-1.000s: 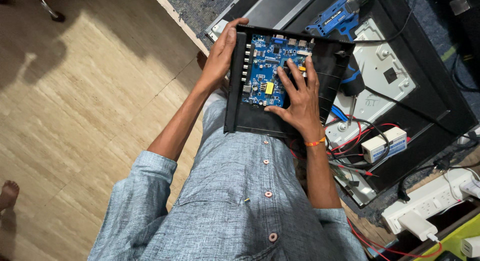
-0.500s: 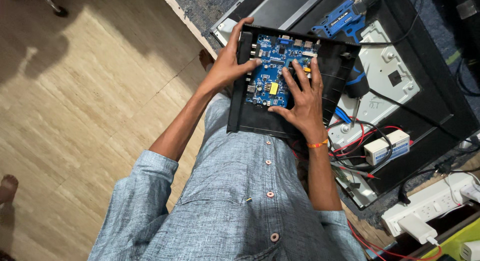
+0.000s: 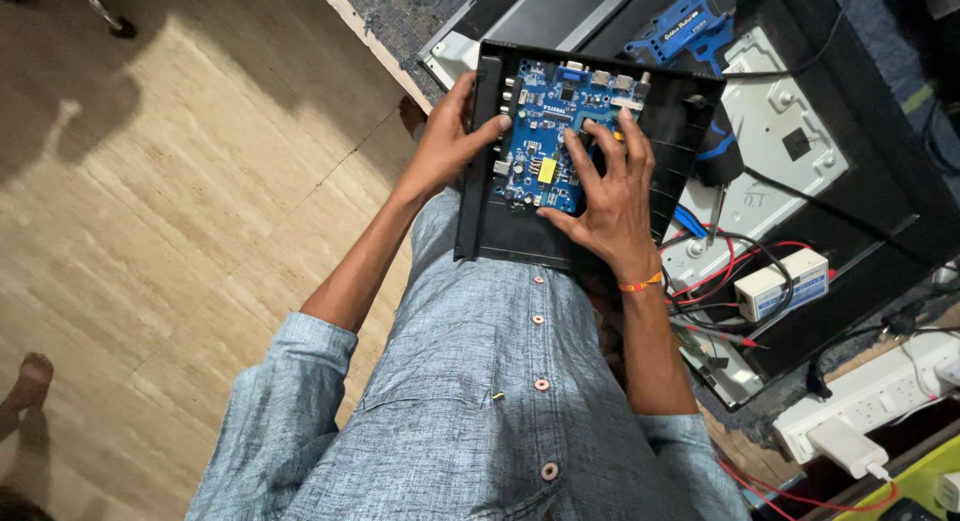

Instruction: The person uses a pair of blue-handled pliers to repeatedly cut and remove sections from a black plastic frame. After finishing the cutting, the person places the frame on a workbench and handles a blue circuit board inside a black casing, adjusting its position.

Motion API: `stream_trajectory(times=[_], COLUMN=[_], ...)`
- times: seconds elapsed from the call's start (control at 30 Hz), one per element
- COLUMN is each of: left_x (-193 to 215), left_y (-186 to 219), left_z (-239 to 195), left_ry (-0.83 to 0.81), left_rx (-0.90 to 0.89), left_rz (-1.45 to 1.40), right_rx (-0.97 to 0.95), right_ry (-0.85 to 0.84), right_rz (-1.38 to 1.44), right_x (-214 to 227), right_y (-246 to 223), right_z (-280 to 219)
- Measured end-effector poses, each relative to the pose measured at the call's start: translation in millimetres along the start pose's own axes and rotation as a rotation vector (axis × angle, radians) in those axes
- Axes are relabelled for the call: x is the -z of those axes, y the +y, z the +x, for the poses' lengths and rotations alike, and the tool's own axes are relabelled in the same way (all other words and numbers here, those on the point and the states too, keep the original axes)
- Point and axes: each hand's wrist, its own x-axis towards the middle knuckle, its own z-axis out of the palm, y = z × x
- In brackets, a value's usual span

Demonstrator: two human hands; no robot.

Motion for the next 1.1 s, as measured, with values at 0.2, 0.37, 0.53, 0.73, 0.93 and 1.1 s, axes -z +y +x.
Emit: stream_trajectory(times=[0.2, 0.37, 0.53, 0.73, 0.93, 1.1], left_x=[2.7, 6.9, 12.4, 13.3, 4.5, 2.6], left_y=[-8.1, -7.6, -6.6, -11.4, -12.6, -5.5], left_z=[-3.0, -2.0, 1.3, 1.2, 0.2, -1.5], left_ry=[-0.007, -0.025, -0.080, -0.039, 0.031, 0.049], left_rx=[0.055, 0.123, 0.181, 0.208, 0.136, 0.148], left_rz=[-0.229, -0.276, -0.384, -0.355, -0.392, -0.352], right_rx=[-0.010, 0.022, 0.048, 0.064, 0.050, 0.058], right_ry=[0.012, 0.025, -0.012, -0.009, -0.046, -0.015], right_rz=[0.052, 0.100, 0.059, 0.068, 0.114, 0.097], right_x=[1.1, -1.8, -5.6, -6.1, 1.4, -5.0], right_y=[-0.8, 6.7, 13.6, 10.7, 7.3, 5.9], right_z=[0.3, 1.0, 2.3, 5.5, 5.9, 6.1])
